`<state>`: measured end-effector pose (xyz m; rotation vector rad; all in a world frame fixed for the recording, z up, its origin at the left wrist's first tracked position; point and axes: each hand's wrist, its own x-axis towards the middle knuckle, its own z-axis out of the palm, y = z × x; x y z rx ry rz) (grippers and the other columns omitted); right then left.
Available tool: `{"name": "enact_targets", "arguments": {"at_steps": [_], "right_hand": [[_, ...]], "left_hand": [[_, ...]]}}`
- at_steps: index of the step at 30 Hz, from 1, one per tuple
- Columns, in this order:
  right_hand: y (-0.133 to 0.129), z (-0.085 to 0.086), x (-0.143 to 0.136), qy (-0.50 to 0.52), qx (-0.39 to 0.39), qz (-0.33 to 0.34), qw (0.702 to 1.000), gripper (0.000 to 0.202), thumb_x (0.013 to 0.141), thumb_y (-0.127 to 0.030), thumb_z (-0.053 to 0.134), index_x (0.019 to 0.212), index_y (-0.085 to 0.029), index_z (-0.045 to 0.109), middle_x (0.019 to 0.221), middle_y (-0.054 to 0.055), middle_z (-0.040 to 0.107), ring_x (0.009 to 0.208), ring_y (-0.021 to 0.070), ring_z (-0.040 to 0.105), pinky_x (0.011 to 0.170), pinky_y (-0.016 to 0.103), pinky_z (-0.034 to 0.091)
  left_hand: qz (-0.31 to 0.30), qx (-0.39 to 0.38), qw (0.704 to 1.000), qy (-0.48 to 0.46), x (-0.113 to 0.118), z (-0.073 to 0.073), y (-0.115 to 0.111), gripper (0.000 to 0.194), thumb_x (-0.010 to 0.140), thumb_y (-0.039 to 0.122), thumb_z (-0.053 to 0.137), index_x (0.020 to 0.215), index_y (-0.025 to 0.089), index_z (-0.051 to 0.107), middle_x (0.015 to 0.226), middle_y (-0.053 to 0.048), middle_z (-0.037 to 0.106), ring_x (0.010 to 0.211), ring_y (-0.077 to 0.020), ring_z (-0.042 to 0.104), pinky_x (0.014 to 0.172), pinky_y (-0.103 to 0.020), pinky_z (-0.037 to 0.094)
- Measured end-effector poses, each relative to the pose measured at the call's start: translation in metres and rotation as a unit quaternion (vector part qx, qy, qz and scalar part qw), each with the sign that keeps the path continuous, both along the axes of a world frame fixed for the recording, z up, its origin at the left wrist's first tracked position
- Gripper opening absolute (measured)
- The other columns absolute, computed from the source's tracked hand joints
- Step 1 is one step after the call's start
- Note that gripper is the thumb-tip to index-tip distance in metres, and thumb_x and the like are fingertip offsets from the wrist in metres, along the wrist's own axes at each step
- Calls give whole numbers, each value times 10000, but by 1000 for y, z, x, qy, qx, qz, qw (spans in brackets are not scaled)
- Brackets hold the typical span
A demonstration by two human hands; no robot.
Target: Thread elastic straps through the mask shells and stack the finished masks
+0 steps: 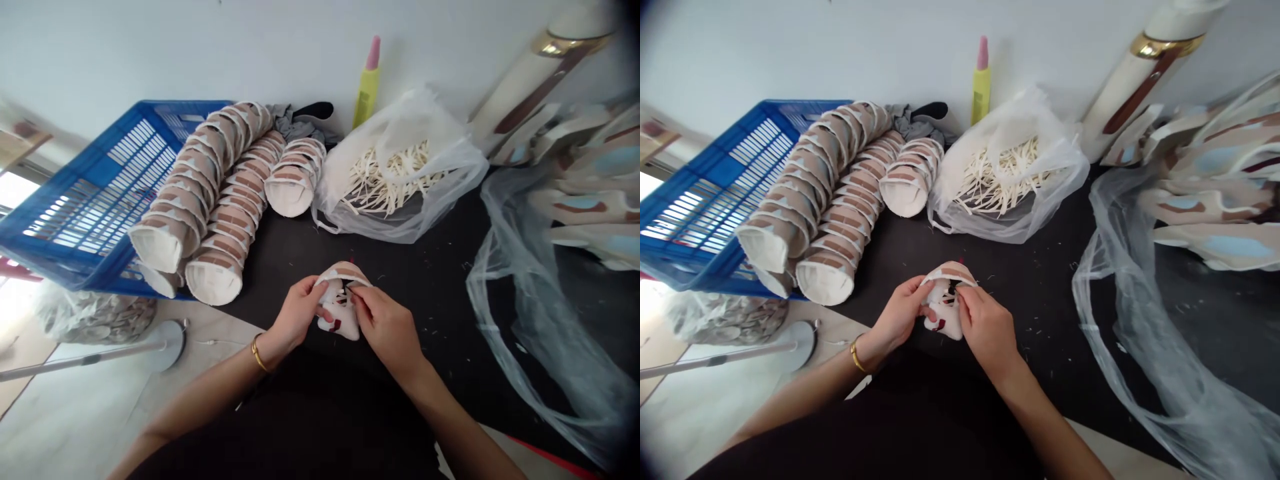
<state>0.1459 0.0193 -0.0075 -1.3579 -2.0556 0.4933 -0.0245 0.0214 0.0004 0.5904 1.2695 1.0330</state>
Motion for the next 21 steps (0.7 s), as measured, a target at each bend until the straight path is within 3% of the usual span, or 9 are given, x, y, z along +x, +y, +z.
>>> {"name": "enact_targets", "arguments": {"at_steps": [6, 11, 16, 21], "right_hand": [[-2, 6, -6, -7, 16, 7, 1000, 239, 1002, -217, 483, 1055, -213, 716, 1015, 46, 737, 870, 174, 717, 729, 268, 527], [-3, -2, -14, -91, 65, -55, 992, 243, 992, -197, 481, 1045, -188, 718, 998, 57, 731, 780, 176, 706, 616, 271, 464], [0, -6, -19, -70, 49, -85, 993, 288, 998, -195, 473, 1197, -205, 680, 1037, 45, 725, 829, 169, 702, 617, 251, 456], [1, -2, -21, -47, 22, -88, 995, 288, 988, -192, 498, 1183, -254, 700, 1050, 8, 717, 809, 140, 697, 586, 230, 438]], "left_hand": [[-1, 16, 999, 38, 3, 0, 2, 312, 824, 456, 673, 775, 148, 657, 679, -8, 593, 496, -106, 544, 388, -206, 455], [-23, -2, 999, 24, 6, 0, -1, 347, 809, 491, 684, 792, 148, 644, 689, -5, 582, 484, -106, 539, 383, -217, 451], [-45, 7, 998, 33, 3, 1, -4, 280, 784, 409, 717, 826, 144, 639, 734, 0, 602, 510, -95, 553, 438, -214, 471], [-63, 32, 992, 108, 0, -1, -5, 271, 724, 323, 787, 837, 157, 604, 655, 44, 591, 454, -76, 535, 443, -191, 433]]}}
